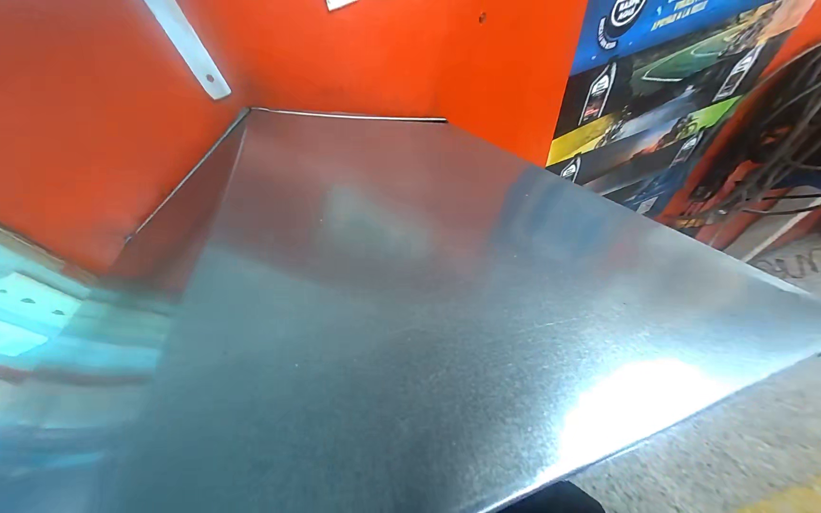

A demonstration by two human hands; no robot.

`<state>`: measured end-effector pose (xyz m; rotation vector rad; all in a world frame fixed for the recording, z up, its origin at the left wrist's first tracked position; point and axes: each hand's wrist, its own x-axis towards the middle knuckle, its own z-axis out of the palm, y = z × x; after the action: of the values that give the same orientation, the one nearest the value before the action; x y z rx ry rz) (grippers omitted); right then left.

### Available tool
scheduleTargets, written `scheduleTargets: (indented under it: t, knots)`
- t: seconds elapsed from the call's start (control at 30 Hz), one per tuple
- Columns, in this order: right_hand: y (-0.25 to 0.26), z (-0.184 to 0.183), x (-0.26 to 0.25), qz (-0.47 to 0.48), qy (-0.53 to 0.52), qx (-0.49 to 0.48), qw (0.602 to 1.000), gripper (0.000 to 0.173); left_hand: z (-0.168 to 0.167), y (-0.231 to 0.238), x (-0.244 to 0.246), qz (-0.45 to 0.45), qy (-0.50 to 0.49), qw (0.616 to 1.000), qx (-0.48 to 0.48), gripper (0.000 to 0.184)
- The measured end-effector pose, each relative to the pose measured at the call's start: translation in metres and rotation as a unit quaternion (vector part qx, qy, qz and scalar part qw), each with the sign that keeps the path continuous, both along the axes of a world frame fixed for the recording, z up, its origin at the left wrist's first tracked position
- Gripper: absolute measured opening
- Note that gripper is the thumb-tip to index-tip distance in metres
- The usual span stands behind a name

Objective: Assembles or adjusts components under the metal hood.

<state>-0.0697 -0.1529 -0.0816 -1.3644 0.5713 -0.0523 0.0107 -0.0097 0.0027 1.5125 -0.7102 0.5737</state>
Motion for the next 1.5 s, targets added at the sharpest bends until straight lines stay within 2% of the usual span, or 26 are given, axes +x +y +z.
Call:
scheduleTargets:
  t: [0.07, 0.13, 0.2, 0.27, 0.37, 0.43, 0.5, 0.53, 0.6, 0.67, 0.77, 0.9, 1.03, 1.13, 1.27, 1.33, 1.43, 1.5]
  knots:
    - [0.002, 0.02, -0.003, -0.006, 0.0, 0.034, 0.999, 0.053, 0.0, 0.0, 0.0, -0.005, 0.002, 1.0, 0.005, 0.053]
    - [0.004, 0.022, -0.004, -0.019, -0.012, 0.061, 0.998, 0.052, 0.0, 0.0, -0.003, -0.021, -0.001, 1.0, 0.004, 0.057]
    - [0.005, 0.015, -0.004, -0.032, -0.027, 0.081, 0.996, 0.054, 0.004, -0.001, -0.009, -0.032, -0.008, 0.999, -0.008, 0.048]
    - [0.009, 0.025, -0.008, -0.047, -0.027, 0.092, 0.994, 0.053, 0.009, -0.001, -0.017, -0.021, -0.017, 0.999, 0.021, 0.04]
    - [0.015, 0.045, -0.014, -0.078, 0.006, 0.092, 0.993, 0.051, 0.002, 0.001, -0.016, -0.001, -0.03, 0.999, 0.027, 0.04]
    - [0.013, 0.029, -0.012, -0.075, 0.02, 0.07, 0.995, 0.046, -0.008, -0.001, -0.016, 0.019, -0.027, 0.999, 0.008, 0.046]
    - [0.005, 0.008, -0.007, -0.032, 0.029, 0.076, 0.996, 0.049, -0.024, -0.005, -0.012, 0.059, -0.049, 0.997, -0.014, 0.051]
    - [0.001, -0.004, -0.005, -0.013, 0.025, 0.075, 0.997, 0.053, -0.025, -0.004, -0.011, 0.073, -0.057, 0.996, -0.009, 0.052]
    - [-0.001, -0.005, -0.001, -0.002, 0.024, 0.061, 0.998, 0.047, -0.014, 0.004, -0.009, 0.061, -0.057, 0.996, 0.032, 0.049]
    - [-0.001, 0.013, -0.003, 0.01, 0.047, 0.048, 0.998, 0.043, -0.006, 0.013, -0.004, 0.035, -0.038, 0.998, 0.04, 0.043]
    - [0.001, 0.023, -0.006, -0.003, 0.062, 0.045, 0.997, 0.048, -0.003, 0.016, 0.006, 0.073, -0.004, 0.997, 0.008, 0.057]
    - [0.003, 0.058, -0.014, -0.029, 0.041, 0.041, 0.998, 0.04, 0.004, 0.014, 0.008, 0.083, 0.019, 0.996, 0.001, 0.064]
    - [-0.004, 0.103, -0.021, 0.036, 0.092, 0.004, 0.995, 0.044, -0.002, 0.012, 0.009, 0.089, 0.013, 0.996, -0.014, 0.06]
    - [-0.006, 0.105, -0.022, 0.053, 0.078, -0.032, 0.995, 0.038, -0.002, 0.01, 0.01, 0.094, 0.037, 0.994, -0.038, 0.059]
    - [-0.007, 0.115, -0.022, 0.072, 0.109, -0.055, 0.99, 0.042, -0.003, 0.011, 0.006, 0.098, 0.051, 0.994, -0.023, 0.057]
    - [-0.007, 0.101, -0.021, 0.051, 0.105, -0.059, 0.991, 0.038, -0.015, 0.018, 0.006, 0.081, 0.043, 0.996, -0.021, 0.058]
    - [-0.009, 0.053, -0.017, 0.009, 0.067, -0.051, 0.996, 0.034, -0.033, 0.031, 0.007, 0.031, 0.047, 0.997, -0.045, 0.061]
    - [-0.007, 0.055, -0.014, -0.01, 0.105, -0.013, 0.994, 0.034, -0.022, 0.027, 0.0, 0.006, 0.089, 0.994, -0.062, 0.061]
